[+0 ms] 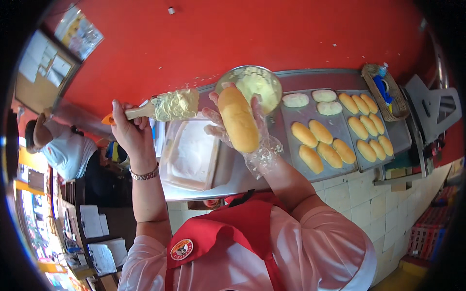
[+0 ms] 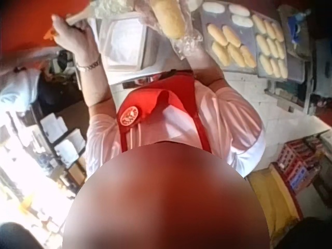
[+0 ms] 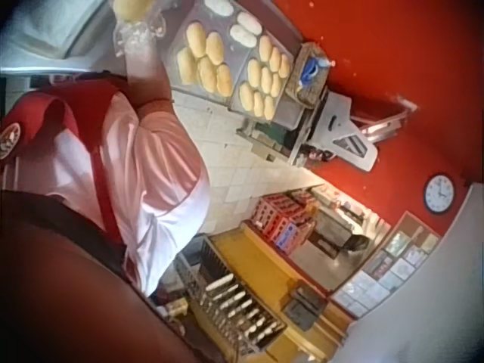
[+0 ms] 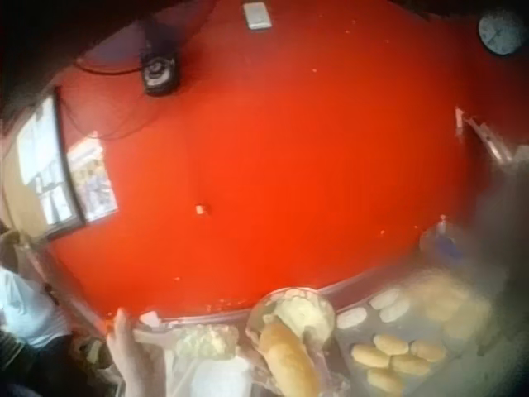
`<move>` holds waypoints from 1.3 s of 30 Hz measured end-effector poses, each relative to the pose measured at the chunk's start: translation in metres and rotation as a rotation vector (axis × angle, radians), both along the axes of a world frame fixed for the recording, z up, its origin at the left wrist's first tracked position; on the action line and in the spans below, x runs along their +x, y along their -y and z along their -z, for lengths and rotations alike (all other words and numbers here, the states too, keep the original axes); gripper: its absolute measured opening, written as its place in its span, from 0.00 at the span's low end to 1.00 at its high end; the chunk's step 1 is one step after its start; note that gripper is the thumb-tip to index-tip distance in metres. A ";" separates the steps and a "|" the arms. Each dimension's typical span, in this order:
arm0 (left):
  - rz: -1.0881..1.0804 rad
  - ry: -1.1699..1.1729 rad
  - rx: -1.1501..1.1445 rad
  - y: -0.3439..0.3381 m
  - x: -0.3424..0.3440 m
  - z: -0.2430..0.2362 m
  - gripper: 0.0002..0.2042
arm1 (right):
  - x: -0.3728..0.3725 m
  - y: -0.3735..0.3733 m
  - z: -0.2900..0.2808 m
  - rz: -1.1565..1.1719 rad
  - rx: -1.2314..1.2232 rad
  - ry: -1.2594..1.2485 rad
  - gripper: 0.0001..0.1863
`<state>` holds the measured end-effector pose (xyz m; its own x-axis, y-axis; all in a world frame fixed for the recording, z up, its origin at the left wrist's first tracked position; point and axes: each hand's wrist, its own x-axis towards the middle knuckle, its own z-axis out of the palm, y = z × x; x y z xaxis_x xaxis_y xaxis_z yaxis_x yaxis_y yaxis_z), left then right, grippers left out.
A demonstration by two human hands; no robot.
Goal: The person applies butter to bread rolls using a wooden spatula, dips them in sugar, and places them on a metal tray, then retrieves a drink from a refrigerator and bags several items for a customer.
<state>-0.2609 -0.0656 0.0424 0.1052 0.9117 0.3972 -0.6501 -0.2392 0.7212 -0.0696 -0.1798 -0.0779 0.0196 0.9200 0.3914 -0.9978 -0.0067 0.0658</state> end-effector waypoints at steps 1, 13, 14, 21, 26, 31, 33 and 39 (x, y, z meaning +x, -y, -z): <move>-0.071 0.011 0.033 0.003 -0.015 -0.001 0.13 | -0.016 -0.011 0.000 0.007 0.004 0.002 0.37; -0.399 -0.775 1.728 0.093 -0.154 0.042 0.09 | -0.176 -0.097 0.022 -0.093 -0.003 -0.001 0.39; -0.287 -0.781 1.689 0.101 -0.164 0.032 0.10 | -0.182 -0.100 0.023 -0.085 -0.013 0.014 0.39; -0.287 -0.713 0.206 -0.054 -0.177 -0.023 0.11 | -0.233 -0.094 0.018 -0.147 -0.108 0.159 0.39; -0.243 -0.744 0.567 -0.019 -0.163 0.012 0.08 | -0.224 -0.115 0.052 -0.094 -0.044 0.182 0.38; -0.126 -1.055 1.436 0.073 -0.188 0.061 0.06 | -0.231 -0.122 0.046 -0.087 -0.135 0.099 0.39; -0.069 -0.898 0.949 0.011 -0.184 0.040 0.05 | -0.227 -0.113 0.037 -0.137 -0.135 0.067 0.41; -0.385 -0.579 0.143 -0.079 -0.184 0.018 0.11 | -0.229 -0.111 0.047 -0.217 -0.009 0.000 0.44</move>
<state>-0.4445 0.0138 0.0247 0.0160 0.8696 0.4934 -0.0217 -0.4931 0.8697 -0.2982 -0.0689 -0.1253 -0.1796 0.9060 0.3832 -0.9729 -0.2212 0.0672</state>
